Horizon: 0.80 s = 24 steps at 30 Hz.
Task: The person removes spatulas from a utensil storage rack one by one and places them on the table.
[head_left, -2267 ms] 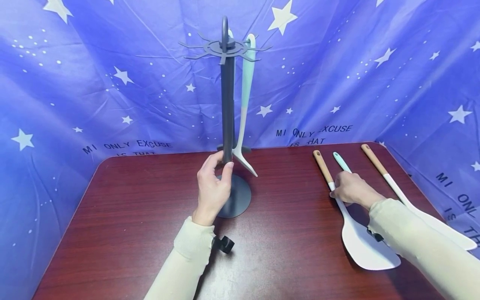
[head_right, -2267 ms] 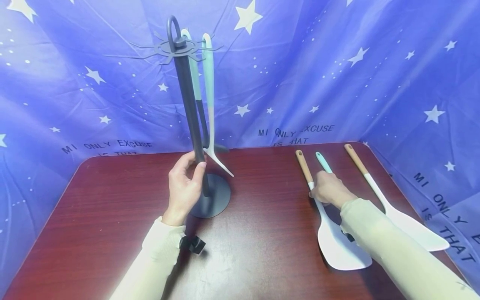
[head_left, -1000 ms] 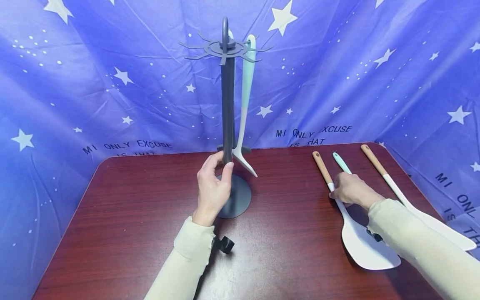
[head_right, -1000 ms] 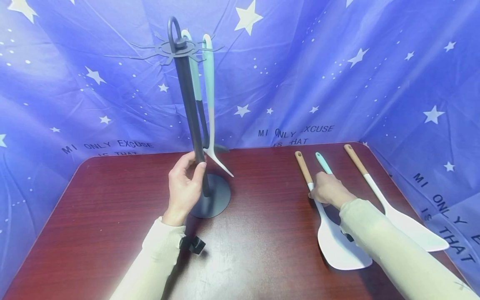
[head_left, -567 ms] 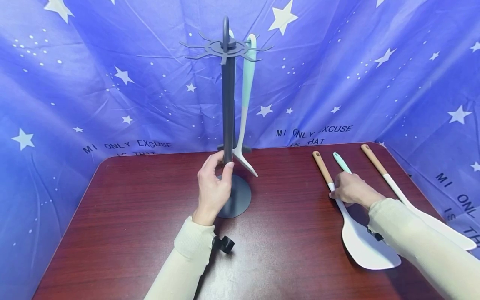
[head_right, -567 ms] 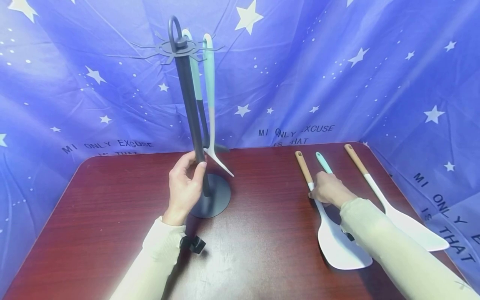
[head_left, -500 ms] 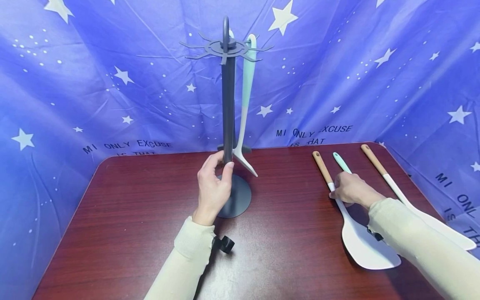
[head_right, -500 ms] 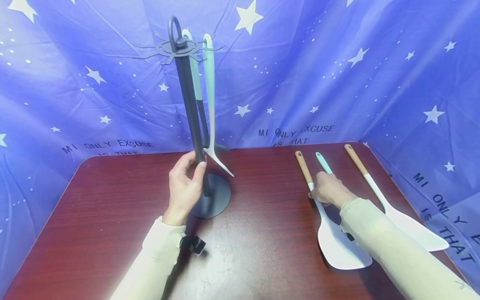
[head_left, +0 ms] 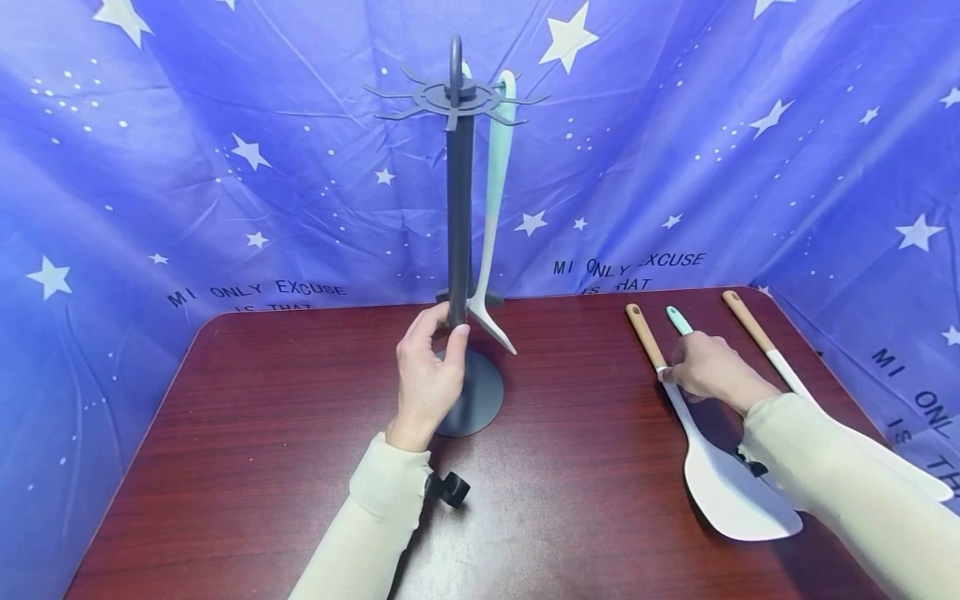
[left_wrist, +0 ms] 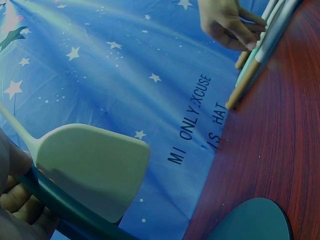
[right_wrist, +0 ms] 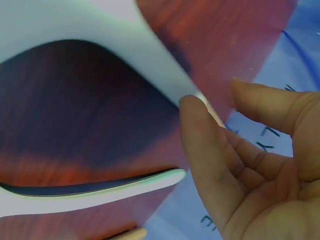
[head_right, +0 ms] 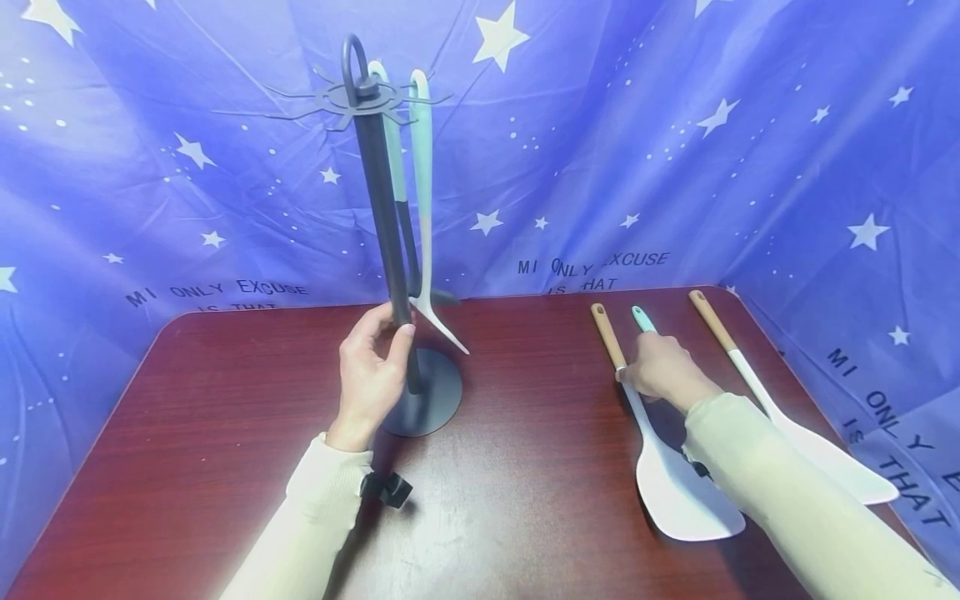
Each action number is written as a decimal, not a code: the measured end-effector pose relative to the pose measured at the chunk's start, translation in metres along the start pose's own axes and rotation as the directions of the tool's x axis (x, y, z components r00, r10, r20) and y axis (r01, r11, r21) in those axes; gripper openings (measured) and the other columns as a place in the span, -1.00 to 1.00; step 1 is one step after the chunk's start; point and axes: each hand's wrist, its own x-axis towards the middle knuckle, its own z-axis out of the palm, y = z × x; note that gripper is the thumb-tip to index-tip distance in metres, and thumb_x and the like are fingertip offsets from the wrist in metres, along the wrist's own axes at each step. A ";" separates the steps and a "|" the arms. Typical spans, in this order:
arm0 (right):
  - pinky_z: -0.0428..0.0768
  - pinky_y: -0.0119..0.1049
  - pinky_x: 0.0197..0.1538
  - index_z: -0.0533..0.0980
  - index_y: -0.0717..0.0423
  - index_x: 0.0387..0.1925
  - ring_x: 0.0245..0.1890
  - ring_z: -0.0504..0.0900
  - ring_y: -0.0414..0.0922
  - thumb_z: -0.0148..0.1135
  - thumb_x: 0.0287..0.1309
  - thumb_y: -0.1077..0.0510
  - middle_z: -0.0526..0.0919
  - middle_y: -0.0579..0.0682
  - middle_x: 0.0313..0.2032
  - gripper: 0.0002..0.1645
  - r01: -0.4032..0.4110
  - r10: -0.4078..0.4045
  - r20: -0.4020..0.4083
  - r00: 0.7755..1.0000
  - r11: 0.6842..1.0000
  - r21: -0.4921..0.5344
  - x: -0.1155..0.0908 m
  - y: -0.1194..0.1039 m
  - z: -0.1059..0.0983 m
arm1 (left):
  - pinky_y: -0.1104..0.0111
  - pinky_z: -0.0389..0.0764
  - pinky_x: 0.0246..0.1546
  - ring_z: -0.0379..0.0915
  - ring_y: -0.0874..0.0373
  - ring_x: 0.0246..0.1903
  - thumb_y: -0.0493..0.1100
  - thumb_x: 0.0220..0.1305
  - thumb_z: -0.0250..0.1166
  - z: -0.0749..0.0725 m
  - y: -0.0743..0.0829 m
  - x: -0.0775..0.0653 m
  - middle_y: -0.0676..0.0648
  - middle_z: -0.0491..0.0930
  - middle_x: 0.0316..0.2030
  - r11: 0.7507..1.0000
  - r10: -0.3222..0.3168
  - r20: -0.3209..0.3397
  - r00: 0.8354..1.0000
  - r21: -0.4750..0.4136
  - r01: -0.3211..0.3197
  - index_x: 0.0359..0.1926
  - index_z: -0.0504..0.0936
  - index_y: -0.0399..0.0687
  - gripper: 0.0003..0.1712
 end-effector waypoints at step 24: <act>0.57 -0.31 -0.52 0.47 0.24 -0.37 -0.60 0.57 -0.18 0.31 0.13 0.11 0.60 0.02 -0.59 -0.74 0.134 -0.120 -0.112 0.986 0.983 0.125 -0.014 -0.051 -0.001 | 0.26 0.64 -0.20 0.56 0.08 -0.28 -0.39 0.05 0.34 0.003 -0.001 -0.003 -0.09 0.62 -0.31 0.999 -0.027 -0.033 0.999 0.044 0.029 -0.08 0.63 -0.18 -0.66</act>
